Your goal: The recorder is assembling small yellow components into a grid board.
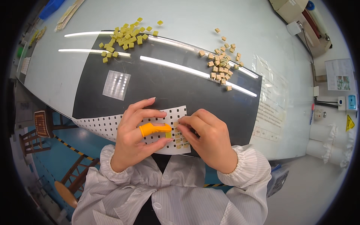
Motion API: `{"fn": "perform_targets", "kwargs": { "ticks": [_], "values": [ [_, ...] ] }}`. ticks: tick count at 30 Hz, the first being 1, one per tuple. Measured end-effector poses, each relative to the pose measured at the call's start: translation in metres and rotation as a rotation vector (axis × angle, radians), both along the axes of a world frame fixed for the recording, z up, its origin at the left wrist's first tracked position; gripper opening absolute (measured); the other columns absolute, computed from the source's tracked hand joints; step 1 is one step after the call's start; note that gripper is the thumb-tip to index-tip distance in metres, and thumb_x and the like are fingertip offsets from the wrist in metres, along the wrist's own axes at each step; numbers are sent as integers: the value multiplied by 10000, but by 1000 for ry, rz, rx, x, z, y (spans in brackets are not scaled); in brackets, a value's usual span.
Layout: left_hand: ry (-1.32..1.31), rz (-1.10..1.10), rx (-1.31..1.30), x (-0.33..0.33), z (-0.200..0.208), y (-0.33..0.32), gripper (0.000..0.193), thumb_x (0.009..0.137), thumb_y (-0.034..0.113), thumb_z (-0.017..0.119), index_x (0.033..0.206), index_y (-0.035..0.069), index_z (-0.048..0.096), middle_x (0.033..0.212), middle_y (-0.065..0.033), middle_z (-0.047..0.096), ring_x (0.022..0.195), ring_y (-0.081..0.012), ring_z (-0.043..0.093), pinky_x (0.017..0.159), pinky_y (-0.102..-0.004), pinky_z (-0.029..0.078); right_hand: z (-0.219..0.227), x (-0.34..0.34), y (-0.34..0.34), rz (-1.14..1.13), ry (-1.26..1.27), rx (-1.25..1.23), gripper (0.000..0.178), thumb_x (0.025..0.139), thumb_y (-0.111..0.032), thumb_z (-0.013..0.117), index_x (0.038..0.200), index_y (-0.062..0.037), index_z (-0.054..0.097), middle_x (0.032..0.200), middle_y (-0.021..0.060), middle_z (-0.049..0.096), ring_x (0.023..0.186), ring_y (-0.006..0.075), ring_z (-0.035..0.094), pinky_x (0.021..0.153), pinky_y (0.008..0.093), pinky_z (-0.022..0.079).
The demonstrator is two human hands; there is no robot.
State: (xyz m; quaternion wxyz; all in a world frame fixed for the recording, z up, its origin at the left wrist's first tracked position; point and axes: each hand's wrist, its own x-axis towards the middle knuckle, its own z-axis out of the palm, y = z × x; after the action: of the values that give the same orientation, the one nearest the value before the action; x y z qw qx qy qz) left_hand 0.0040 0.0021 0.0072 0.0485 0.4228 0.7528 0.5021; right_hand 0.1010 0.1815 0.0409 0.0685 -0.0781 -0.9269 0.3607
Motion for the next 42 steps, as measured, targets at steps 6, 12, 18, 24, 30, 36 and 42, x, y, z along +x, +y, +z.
{"fn": "perform_targets", "kwargs": {
  "ticks": [6,12,18,24,30,36,42],
  "values": [
    [-19,5,-9,1,-1,-1,198,659,127,836,819,71,734,1063,-7,682,1193,-306,553,925,-440,452,-2,1,-5,-25,5,32,135,776,-9,781,897,-18,723,790,39,616,598,95,563,542,218,466],
    [3,-17,-37,-1,0,-2,244,606,89,855,821,58,742,1040,-32,699,1222,-331,540,921,-423,490,4,-3,-4,-77,-103,-67,105,787,-6,772,853,-8,690,774,38,609,589,77,543,534,209,446],
    [4,-21,-47,-2,1,-2,238,606,78,842,821,58,741,1031,-31,700,1224,-333,538,912,-422,490,10,-5,8,-65,-180,-323,80,831,-20,737,845,9,664,802,9,617,615,50,532,539,196,432],
    [10,-21,-52,-2,-1,-2,241,603,75,838,823,66,741,1017,-21,702,1213,-337,547,898,-413,498,31,-24,26,-83,-610,-932,132,874,-89,721,834,8,642,741,35,644,590,70,603,520,189,486],
    [17,-16,-45,-2,0,-1,245,602,76,841,826,72,742,1006,-18,704,1202,-338,558,872,-407,512,21,-24,21,-61,-669,-1119,123,878,-82,713,860,20,648,778,61,676,647,97,650,621,220,543],
    [8,-9,-47,-1,0,1,244,601,71,846,820,72,739,997,-16,706,1201,-334,560,870,-399,513,21,-24,18,-75,-659,-1108,116,884,-62,700,867,37,644,763,50,672,643,75,621,601,210,509],
    [2,-7,-52,-1,-1,0,236,603,72,847,813,71,738,992,-15,708,1203,-331,559,870,-395,513,20,-24,19,-79,-682,-1096,113,877,-63,709,866,31,648,797,72,688,669,102,658,652,222,545]
  ]
}}
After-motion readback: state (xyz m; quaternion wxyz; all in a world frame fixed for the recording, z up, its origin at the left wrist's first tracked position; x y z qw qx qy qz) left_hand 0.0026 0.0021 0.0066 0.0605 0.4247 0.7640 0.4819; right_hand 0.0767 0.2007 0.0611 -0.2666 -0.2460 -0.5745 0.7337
